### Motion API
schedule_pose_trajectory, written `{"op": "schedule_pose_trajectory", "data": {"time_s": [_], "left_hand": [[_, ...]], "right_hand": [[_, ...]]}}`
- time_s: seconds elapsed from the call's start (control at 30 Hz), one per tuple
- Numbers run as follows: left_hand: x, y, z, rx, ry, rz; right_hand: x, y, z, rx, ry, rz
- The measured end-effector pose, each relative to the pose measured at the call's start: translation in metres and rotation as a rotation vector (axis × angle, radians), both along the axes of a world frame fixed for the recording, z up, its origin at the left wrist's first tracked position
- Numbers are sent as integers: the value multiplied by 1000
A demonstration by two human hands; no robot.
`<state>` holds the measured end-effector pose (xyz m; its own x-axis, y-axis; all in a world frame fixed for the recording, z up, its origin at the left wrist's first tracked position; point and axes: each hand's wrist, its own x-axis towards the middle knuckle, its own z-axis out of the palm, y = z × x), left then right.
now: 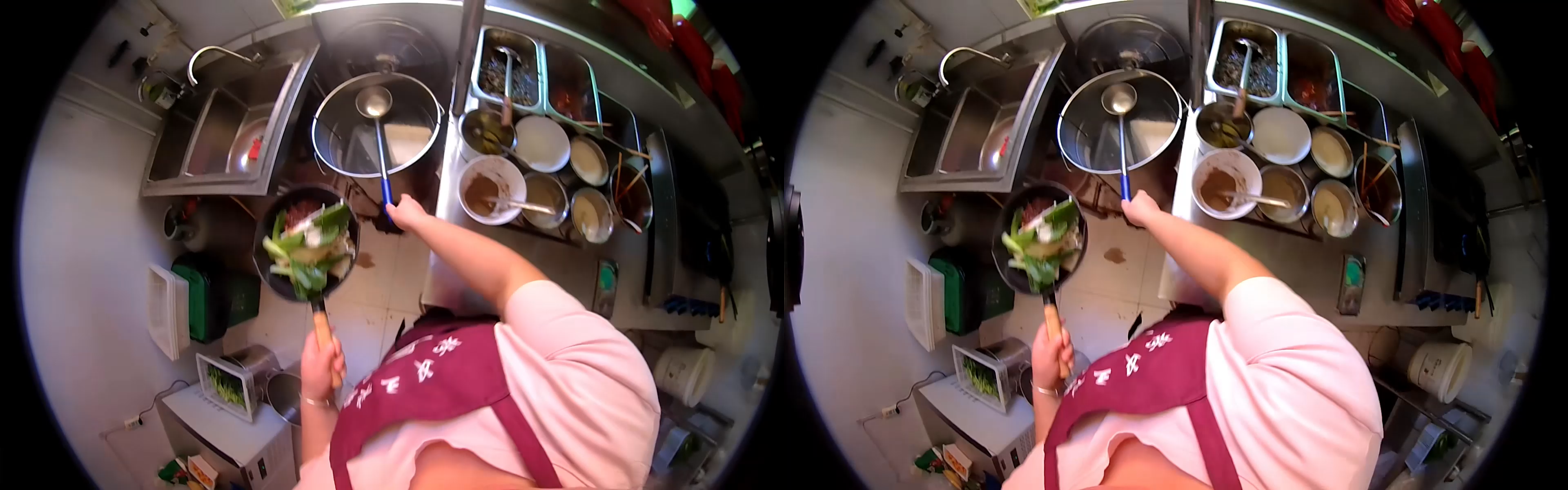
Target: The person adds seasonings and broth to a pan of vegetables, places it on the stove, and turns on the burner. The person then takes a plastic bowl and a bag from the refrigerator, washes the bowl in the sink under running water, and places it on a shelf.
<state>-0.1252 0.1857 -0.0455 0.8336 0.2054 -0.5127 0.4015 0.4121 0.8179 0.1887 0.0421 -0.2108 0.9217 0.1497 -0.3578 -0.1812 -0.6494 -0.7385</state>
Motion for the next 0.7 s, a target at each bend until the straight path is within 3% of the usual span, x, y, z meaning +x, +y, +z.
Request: {"op": "schedule_pose_trajectory", "data": {"time_s": [0.13,0.2,0.23,0.33,0.37,0.43,0.47,0.53,0.57,0.7], "left_hand": [[-16,10,-8,-29,40,54],[-26,20,-13,-18,59,59],[-29,23,-16,-24,63,67],[-36,28,-25,-44,82,77],[-36,30,-29,-44,76,77],[-33,31,-37,-58,67,78],[-28,33,-40,-60,64,71],[-17,36,-46,-60,58,52],[-13,37,-49,-66,56,54],[1,38,-70,-112,-17,5]], "right_hand": [[43,29,-37,53,250,-39],[46,41,-52,537,641,-354],[49,39,-59,650,760,-351],[53,36,-72,961,768,-324],[53,40,-74,913,709,-380],[53,36,-60,575,570,-267],[55,34,-44,449,571,-427],[70,24,-51,-27,294,-398],[56,11,2,-280,147,-175],[61,-10,29,-451,121,-78]]}}
